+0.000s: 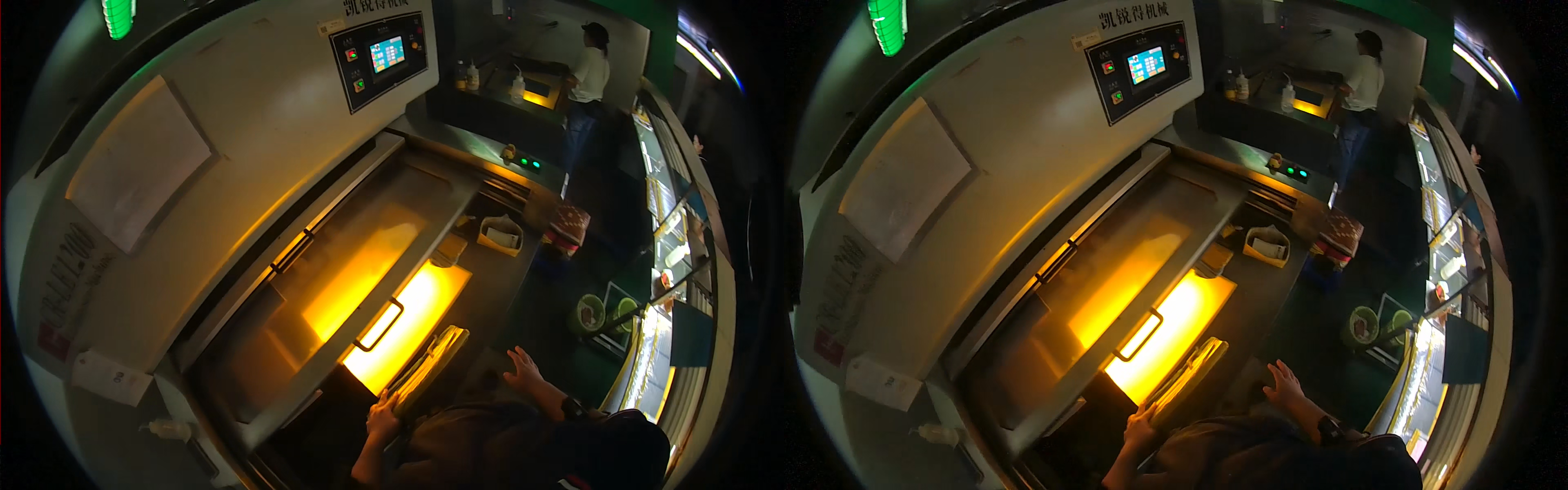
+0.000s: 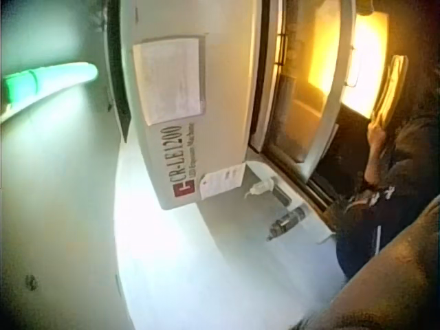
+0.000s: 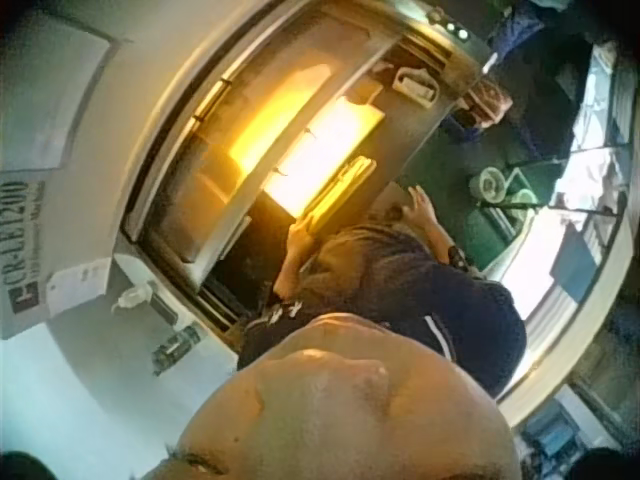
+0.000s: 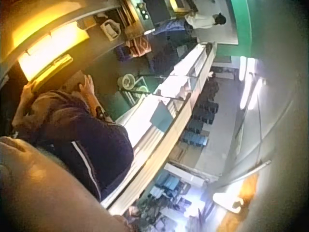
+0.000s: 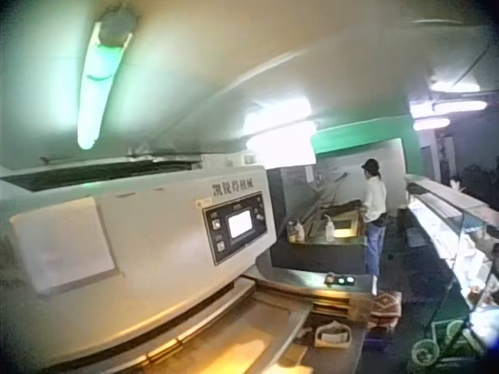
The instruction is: Operating an LED exposure machine to process printed circuit board panels and film masks.
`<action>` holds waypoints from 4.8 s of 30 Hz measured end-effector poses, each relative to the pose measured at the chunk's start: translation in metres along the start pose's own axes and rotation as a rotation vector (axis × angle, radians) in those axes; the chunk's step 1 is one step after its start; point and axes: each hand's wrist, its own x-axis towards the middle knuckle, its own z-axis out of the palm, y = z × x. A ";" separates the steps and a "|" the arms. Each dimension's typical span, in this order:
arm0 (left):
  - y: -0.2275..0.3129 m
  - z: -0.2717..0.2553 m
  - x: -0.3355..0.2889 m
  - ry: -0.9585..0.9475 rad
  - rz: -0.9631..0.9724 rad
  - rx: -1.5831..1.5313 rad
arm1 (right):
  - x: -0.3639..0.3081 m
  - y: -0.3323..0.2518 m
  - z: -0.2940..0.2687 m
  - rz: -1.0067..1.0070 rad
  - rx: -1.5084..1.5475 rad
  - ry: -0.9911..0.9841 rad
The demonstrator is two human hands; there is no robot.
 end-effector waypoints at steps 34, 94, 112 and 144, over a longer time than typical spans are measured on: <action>0.186 0.071 0.011 0.636 -0.131 0.275 | 0.093 -0.121 -0.066 -1.026 -0.375 -0.392; -0.088 -0.036 -0.038 0.026 0.606 -2.278 | 0.038 -0.045 0.018 -0.659 -0.079 0.524; -0.072 -0.046 -0.036 0.088 0.514 -2.333 | 0.033 -0.054 0.005 -0.671 0.018 0.501; -0.034 -0.046 -0.056 0.057 0.605 -2.310 | 0.019 -0.074 -0.007 -0.617 -0.009 0.549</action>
